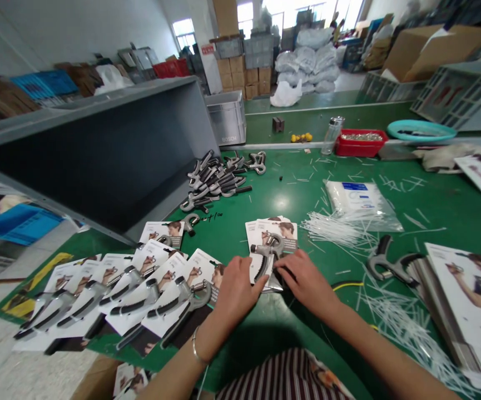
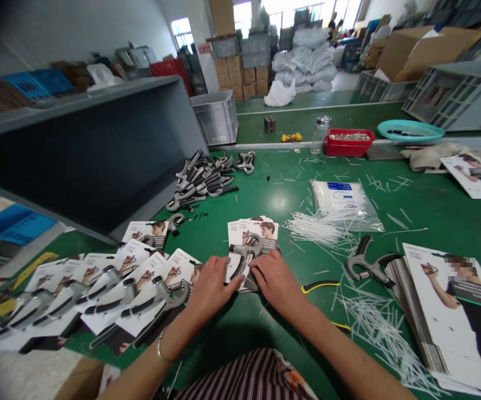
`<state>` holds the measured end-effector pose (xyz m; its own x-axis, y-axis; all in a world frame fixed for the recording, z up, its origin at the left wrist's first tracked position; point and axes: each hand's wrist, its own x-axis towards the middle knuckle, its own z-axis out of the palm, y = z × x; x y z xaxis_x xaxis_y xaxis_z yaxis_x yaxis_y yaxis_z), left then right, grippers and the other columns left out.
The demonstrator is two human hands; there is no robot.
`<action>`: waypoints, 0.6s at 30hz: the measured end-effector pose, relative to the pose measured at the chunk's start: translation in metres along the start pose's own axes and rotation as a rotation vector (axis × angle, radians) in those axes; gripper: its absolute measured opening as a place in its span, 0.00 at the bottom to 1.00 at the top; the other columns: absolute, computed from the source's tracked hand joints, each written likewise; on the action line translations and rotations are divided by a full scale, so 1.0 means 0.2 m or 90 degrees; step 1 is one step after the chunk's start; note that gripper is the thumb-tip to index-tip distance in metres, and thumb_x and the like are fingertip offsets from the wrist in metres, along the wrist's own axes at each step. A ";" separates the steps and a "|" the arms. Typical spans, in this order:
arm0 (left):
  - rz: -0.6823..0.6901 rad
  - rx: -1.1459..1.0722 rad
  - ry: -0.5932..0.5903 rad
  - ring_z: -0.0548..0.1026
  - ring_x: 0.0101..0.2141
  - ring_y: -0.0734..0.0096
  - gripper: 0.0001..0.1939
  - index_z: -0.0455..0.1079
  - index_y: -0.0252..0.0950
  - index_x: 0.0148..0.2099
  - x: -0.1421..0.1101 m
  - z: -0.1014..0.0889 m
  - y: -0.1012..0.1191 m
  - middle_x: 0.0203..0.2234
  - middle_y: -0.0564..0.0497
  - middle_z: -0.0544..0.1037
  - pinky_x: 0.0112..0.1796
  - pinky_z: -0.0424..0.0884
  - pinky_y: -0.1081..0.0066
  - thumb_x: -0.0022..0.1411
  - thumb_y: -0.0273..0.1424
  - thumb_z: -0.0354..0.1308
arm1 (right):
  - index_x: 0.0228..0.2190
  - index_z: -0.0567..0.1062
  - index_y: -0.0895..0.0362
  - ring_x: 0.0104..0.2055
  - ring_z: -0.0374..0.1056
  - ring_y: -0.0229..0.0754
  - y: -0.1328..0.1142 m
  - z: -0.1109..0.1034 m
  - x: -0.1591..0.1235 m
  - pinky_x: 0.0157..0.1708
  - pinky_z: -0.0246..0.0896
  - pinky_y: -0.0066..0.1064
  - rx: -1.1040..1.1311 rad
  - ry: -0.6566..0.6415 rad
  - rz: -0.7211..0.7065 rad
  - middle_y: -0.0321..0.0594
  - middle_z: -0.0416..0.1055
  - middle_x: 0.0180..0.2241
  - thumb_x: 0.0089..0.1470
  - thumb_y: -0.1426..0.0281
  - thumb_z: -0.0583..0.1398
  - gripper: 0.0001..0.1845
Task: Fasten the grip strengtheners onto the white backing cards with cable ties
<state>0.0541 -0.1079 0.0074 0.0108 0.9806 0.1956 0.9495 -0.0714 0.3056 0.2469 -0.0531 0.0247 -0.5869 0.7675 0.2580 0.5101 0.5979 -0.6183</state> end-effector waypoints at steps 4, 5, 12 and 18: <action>0.031 -0.001 -0.058 0.73 0.37 0.59 0.09 0.70 0.35 0.42 0.01 -0.03 -0.03 0.34 0.44 0.73 0.39 0.68 0.63 0.68 0.34 0.51 | 0.37 0.76 0.56 0.43 0.65 0.54 -0.09 0.06 0.02 0.45 0.59 0.45 -0.169 -0.077 -0.022 0.47 0.76 0.36 0.62 0.69 0.57 0.08; 0.037 -0.001 -0.061 0.73 0.37 0.58 0.09 0.71 0.36 0.42 0.01 -0.04 -0.03 0.34 0.44 0.73 0.39 0.68 0.63 0.68 0.34 0.52 | 0.36 0.76 0.56 0.42 0.65 0.55 -0.11 0.08 0.04 0.44 0.59 0.46 -0.221 -0.090 -0.023 0.49 0.75 0.35 0.61 0.69 0.58 0.07; 0.053 -0.227 -0.095 0.75 0.42 0.64 0.10 0.72 0.37 0.46 0.02 -0.12 -0.15 0.39 0.47 0.77 0.45 0.69 0.65 0.69 0.29 0.50 | 0.33 0.75 0.59 0.40 0.65 0.54 -0.18 0.11 0.07 0.39 0.57 0.43 -0.339 -0.145 0.014 0.50 0.75 0.32 0.60 0.77 0.55 0.08; 0.095 -0.337 -0.042 0.74 0.42 0.66 0.08 0.72 0.37 0.46 0.04 -0.06 -0.08 0.39 0.48 0.77 0.46 0.68 0.67 0.68 0.28 0.53 | 0.31 0.73 0.56 0.39 0.64 0.47 -0.04 0.01 0.07 0.40 0.56 0.37 -0.100 -0.121 0.062 0.40 0.74 0.32 0.60 0.73 0.58 0.06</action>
<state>0.0355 -0.1006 0.0161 0.1685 0.9612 0.2184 0.6492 -0.2749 0.7092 0.2342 -0.0471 0.0316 -0.6305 0.7746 0.0494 0.6522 0.5632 -0.5073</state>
